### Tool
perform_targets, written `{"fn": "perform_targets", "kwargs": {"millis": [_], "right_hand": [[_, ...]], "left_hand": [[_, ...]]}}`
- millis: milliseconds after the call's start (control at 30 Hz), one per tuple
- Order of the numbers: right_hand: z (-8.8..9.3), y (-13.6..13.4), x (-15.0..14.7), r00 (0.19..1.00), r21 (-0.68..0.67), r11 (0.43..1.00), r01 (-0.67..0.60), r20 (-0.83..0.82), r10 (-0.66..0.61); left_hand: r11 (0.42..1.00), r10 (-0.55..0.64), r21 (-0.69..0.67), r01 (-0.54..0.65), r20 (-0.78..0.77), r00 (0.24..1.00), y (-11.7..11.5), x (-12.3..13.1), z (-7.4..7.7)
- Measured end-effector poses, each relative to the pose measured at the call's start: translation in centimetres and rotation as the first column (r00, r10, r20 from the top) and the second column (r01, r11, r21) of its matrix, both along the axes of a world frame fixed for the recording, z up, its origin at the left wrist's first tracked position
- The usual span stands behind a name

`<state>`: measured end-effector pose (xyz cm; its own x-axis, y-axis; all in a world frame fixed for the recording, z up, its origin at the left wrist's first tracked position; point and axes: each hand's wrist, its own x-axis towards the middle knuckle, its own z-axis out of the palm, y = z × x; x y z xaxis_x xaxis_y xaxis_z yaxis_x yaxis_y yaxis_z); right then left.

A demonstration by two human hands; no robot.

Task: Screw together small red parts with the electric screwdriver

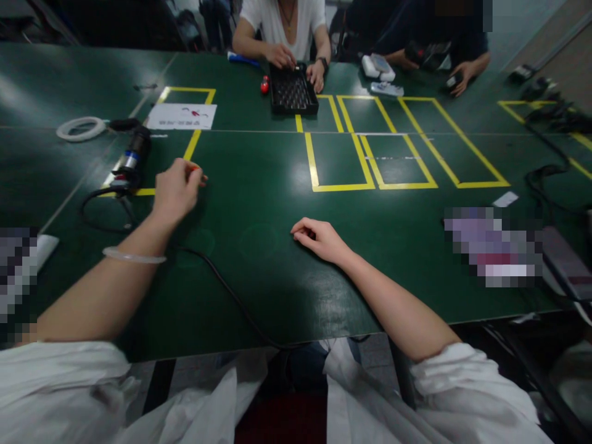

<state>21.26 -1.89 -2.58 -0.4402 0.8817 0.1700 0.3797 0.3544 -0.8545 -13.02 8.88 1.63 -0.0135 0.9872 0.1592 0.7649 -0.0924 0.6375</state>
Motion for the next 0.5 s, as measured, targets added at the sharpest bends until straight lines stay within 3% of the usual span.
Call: {"fn": "perform_targets", "kwargs": {"millis": [100,233,367,500], "right_hand": [[-0.3,0.1,0.1,0.997,-0.043,0.999,-0.013,-0.081,0.009],[-0.3,0.0,0.0,0.972,-0.109,0.992,-0.057,-0.235,0.030],[0.0,-0.3,-0.1,0.956,-0.112,0.981,-0.155,-0.268,0.120],[-0.1,-0.4,-0.2,0.954,-0.122,0.978,-0.167,-0.272,0.129]], "left_hand": [[0.971,-0.156,-0.130,0.198,0.277,0.948,-3.3,6.2,-0.3],[0.849,-0.371,-0.187,0.494,0.455,0.809,-7.9,11.4,-0.2],[0.715,-0.478,-0.214,0.666,0.546,0.688,-9.6,12.7,-0.8],[0.677,-0.489,-0.217,0.704,0.582,0.650,-9.6,12.6,-1.4]]}}
